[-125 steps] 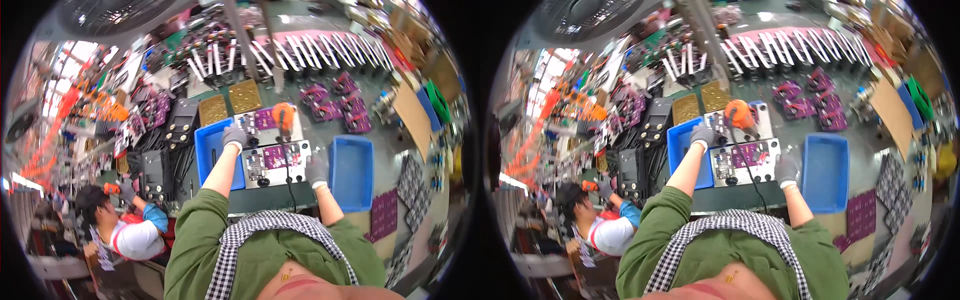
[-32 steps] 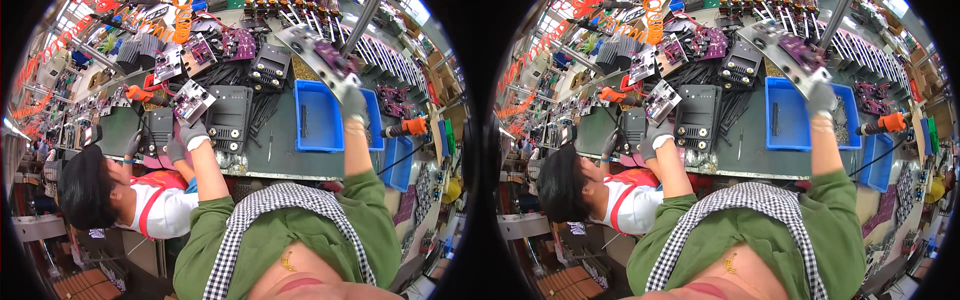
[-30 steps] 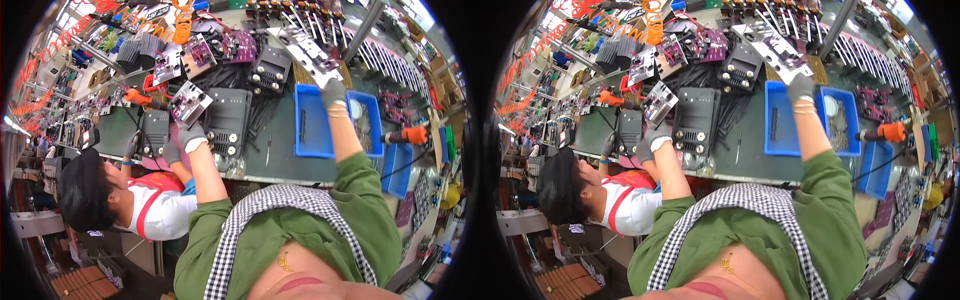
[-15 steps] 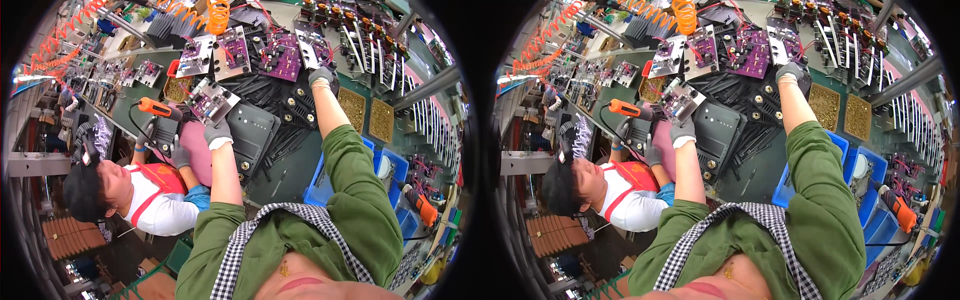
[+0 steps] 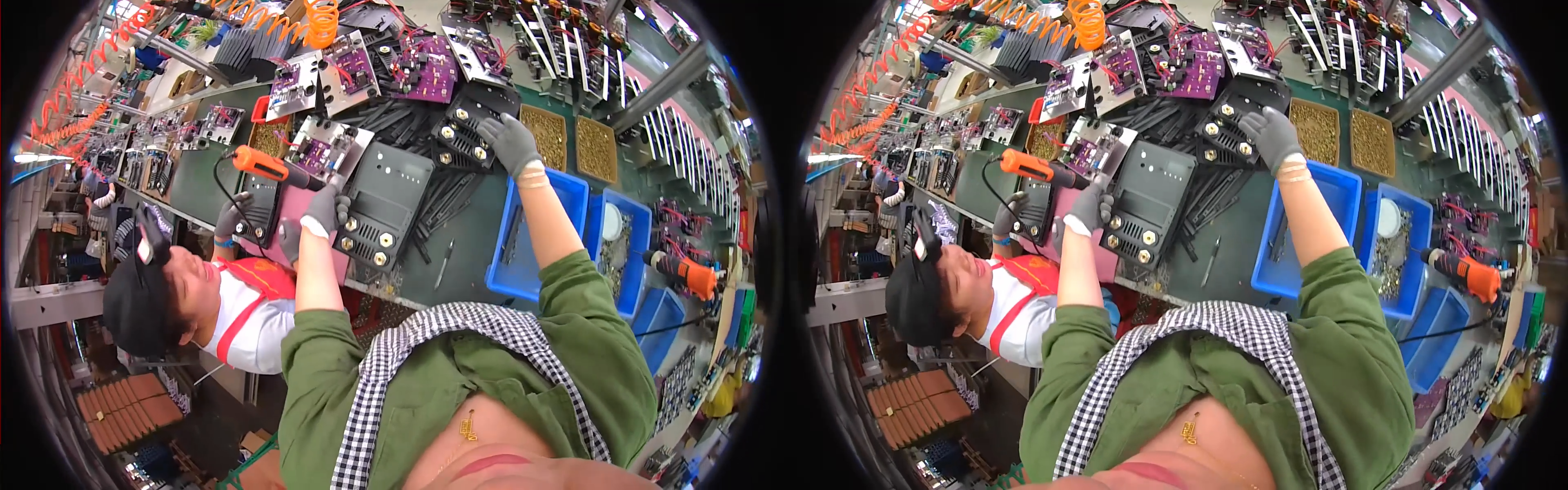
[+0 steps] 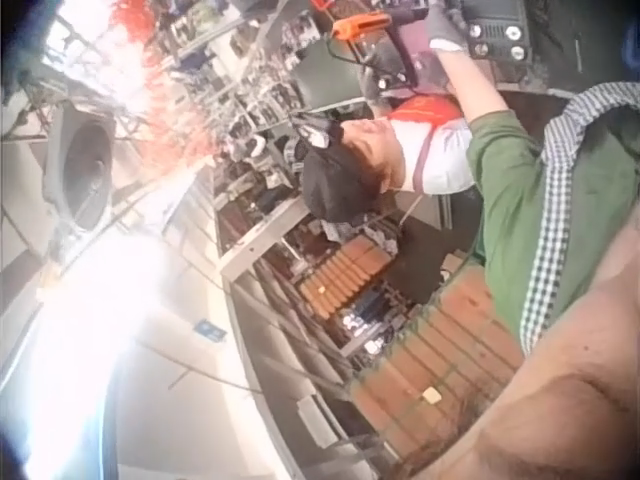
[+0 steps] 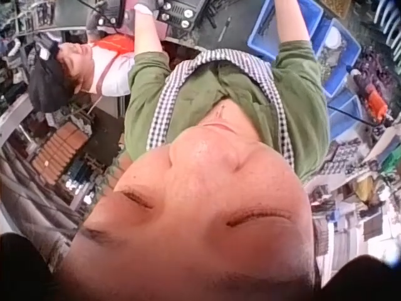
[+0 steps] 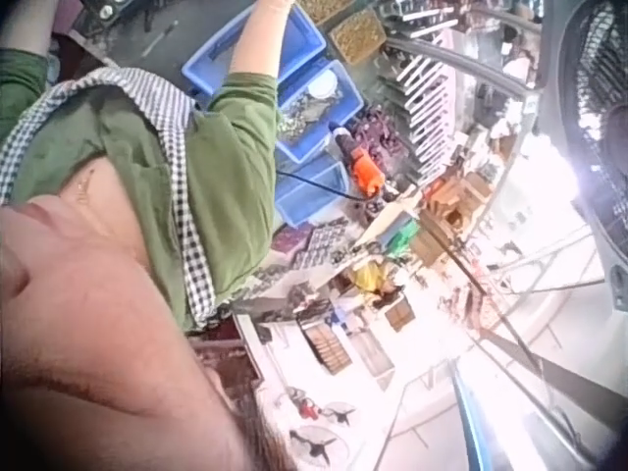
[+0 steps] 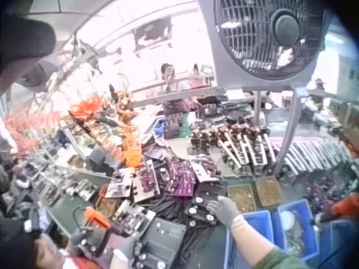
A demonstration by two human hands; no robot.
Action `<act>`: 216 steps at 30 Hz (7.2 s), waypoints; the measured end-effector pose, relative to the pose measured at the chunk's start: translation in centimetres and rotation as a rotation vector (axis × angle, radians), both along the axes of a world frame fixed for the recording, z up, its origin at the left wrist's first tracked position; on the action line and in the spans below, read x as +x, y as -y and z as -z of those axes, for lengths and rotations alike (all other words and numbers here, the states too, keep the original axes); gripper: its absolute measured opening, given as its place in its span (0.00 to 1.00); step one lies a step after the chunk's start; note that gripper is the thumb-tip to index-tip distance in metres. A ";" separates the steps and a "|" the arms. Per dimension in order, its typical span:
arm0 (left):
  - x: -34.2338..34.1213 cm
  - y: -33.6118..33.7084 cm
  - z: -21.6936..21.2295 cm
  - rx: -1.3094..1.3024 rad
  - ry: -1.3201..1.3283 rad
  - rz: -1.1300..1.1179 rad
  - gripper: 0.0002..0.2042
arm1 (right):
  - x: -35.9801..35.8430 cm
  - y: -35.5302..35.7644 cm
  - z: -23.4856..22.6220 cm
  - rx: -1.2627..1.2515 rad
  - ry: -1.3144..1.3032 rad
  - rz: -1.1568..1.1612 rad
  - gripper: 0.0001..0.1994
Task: Assembling electronic components and screwing them into place on a workbench.
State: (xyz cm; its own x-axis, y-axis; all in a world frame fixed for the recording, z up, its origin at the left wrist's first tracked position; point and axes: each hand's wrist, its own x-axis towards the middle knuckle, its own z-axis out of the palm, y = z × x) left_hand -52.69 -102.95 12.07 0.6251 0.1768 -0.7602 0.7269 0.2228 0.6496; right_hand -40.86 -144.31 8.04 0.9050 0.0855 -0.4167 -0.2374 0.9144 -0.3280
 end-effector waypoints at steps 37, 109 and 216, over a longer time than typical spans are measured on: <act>-32.2 54.5 -9.1 -0.014 0.950 1.350 0.16 | -77.7 31.9 0.9 -1.613 -1.795 0.057 0.47; -53.7 34.3 -5.9 0.445 0.771 0.698 0.21 | -112.3 27.6 -5.0 -2.114 -0.772 0.055 0.51; -63.3 46.1 1.8 0.883 0.669 2.003 0.31 | -123.6 35.7 -9.0 -1.764 -1.141 0.521 0.50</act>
